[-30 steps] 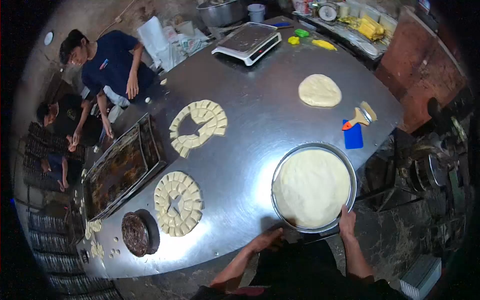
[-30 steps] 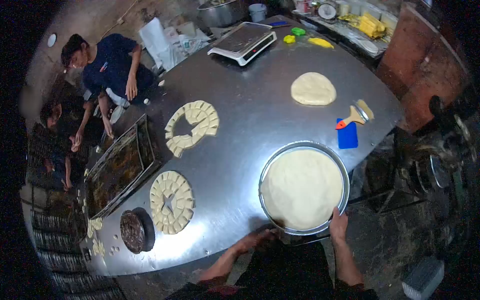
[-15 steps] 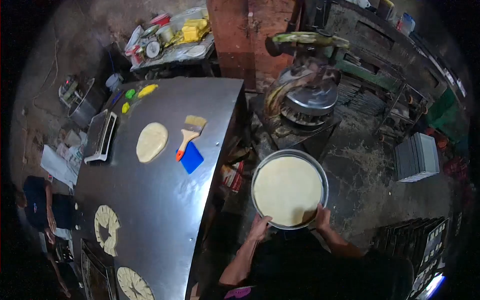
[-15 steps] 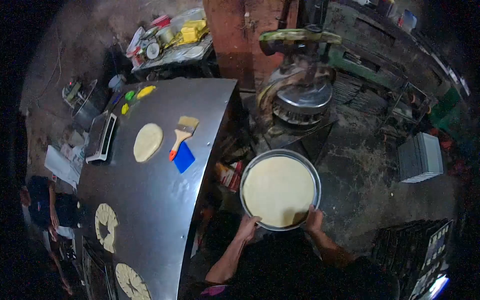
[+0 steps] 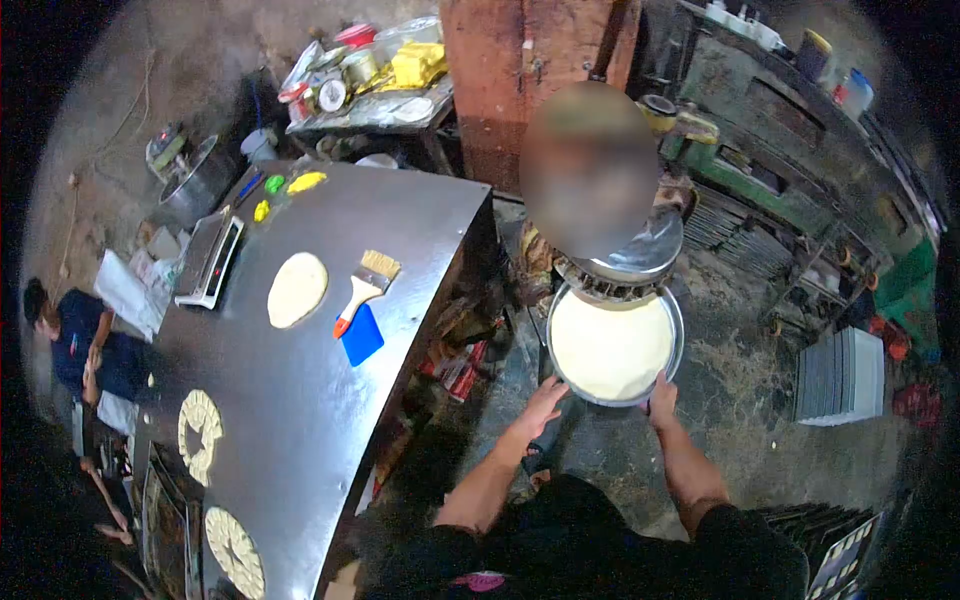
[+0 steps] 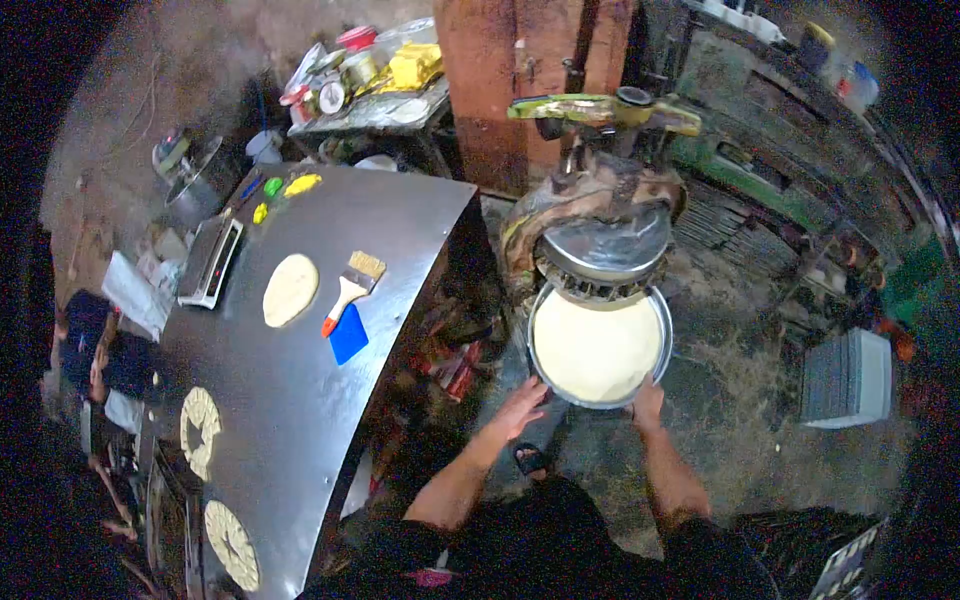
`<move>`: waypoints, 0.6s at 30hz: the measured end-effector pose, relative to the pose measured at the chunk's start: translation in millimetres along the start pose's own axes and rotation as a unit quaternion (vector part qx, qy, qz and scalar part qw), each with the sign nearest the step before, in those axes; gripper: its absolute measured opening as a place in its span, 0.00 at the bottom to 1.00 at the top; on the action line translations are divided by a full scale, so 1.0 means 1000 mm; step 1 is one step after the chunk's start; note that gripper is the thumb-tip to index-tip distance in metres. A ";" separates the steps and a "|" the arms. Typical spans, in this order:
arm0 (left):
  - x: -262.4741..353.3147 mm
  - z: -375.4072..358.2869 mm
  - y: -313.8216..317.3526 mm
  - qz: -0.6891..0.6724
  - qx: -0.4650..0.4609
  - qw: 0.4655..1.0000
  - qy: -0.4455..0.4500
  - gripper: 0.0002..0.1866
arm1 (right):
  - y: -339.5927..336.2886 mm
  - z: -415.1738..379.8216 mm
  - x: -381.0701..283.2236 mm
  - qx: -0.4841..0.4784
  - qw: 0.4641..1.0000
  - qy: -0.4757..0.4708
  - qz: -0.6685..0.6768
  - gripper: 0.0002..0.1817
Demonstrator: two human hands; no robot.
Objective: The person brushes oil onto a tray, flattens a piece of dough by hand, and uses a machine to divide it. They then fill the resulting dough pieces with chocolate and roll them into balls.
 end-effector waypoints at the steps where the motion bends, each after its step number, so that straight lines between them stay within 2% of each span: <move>1: 0.003 -0.012 -0.003 0.041 -0.011 0.999 0.001 0.36 | 0.009 0.004 -0.023 -0.019 0.999 -0.011 0.043 0.30; 2: 0.002 -0.031 -0.011 0.057 -0.032 0.998 0.004 0.36 | 0.004 0.024 -0.028 -0.026 0.999 -0.008 0.034 0.30; 4: -0.019 -0.075 -0.038 0.080 0.019 0.997 0.009 0.31 | -0.018 0.075 -0.020 -0.062 0.990 -0.031 0.127 0.30; 5: -0.049 -0.095 -0.067 0.196 0.090 0.976 0.041 0.27 | -0.019 0.075 -0.026 -0.065 0.990 -0.028 0.122 0.30; 6: -0.076 -0.126 -0.088 0.299 0.168 0.939 -0.001 0.26 | -0.019 0.073 -0.036 -0.046 0.992 -0.012 0.119 0.31; 7: -0.101 -0.166 -0.103 0.315 0.207 0.926 -0.019 0.27 | -0.018 0.072 -0.041 -0.025 0.993 0.004 0.116 0.31; 8: -0.123 -0.208 -0.108 0.273 0.276 0.919 -0.066 0.28 | -0.017 0.077 -0.045 -0.027 0.993 0.008 0.113 0.31; 9: -0.161 -0.246 -0.121 0.300 0.353 0.883 -0.080 0.29 | -0.015 0.085 -0.048 -0.022 0.988 0.027 0.153 0.33; 10: -0.221 -0.282 -0.148 0.318 0.363 0.875 -0.039 0.27 | -0.011 0.094 -0.052 -0.018 0.980 0.046 0.190 0.36; 11: -0.249 -0.317 -0.141 0.212 0.443 0.841 -0.227 0.23 | -0.007 0.097 -0.052 -0.011 0.972 0.069 0.226 0.38; 12: -0.319 -0.328 -0.170 0.203 0.445 0.840 -0.234 0.23 | 0.000 0.094 -0.063 -0.012 0.976 0.067 0.208 0.40; 13: -0.368 -0.361 -0.161 0.344 0.414 0.801 -0.263 0.23 | 0.010 0.093 -0.079 -0.015 0.980 0.063 0.190 0.41; 14: -0.369 -0.388 -0.134 0.475 0.372 0.744 -0.286 0.23 | 0.009 0.117 -0.076 -0.034 0.965 0.072 0.248 0.42; 16: -0.408 -0.421 -0.094 0.701 0.266 0.585 -0.309 0.24 | 0.024 0.132 -0.090 -0.027 0.961 0.041 0.271 0.43; 17: -0.436 -0.447 -0.048 0.691 0.273 0.592 -0.313 0.24 | 0.032 0.136 -0.094 -0.017 0.953 0.009 0.302 0.43; 18: -0.453 -0.452 -0.026 0.672 0.226 0.614 -0.347 0.24 | 0.041 0.133 -0.099 -0.044 0.950 -0.023 0.308 0.43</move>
Point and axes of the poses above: each hand's wrist, its own z-axis towards the middle knuckle, its own y-axis out of the palm, x = y × z, the point moved 1 cm from there along z, towards the middle knuckle, and after that the axes turned 14 degrees about -x, right-handed, at the moved point
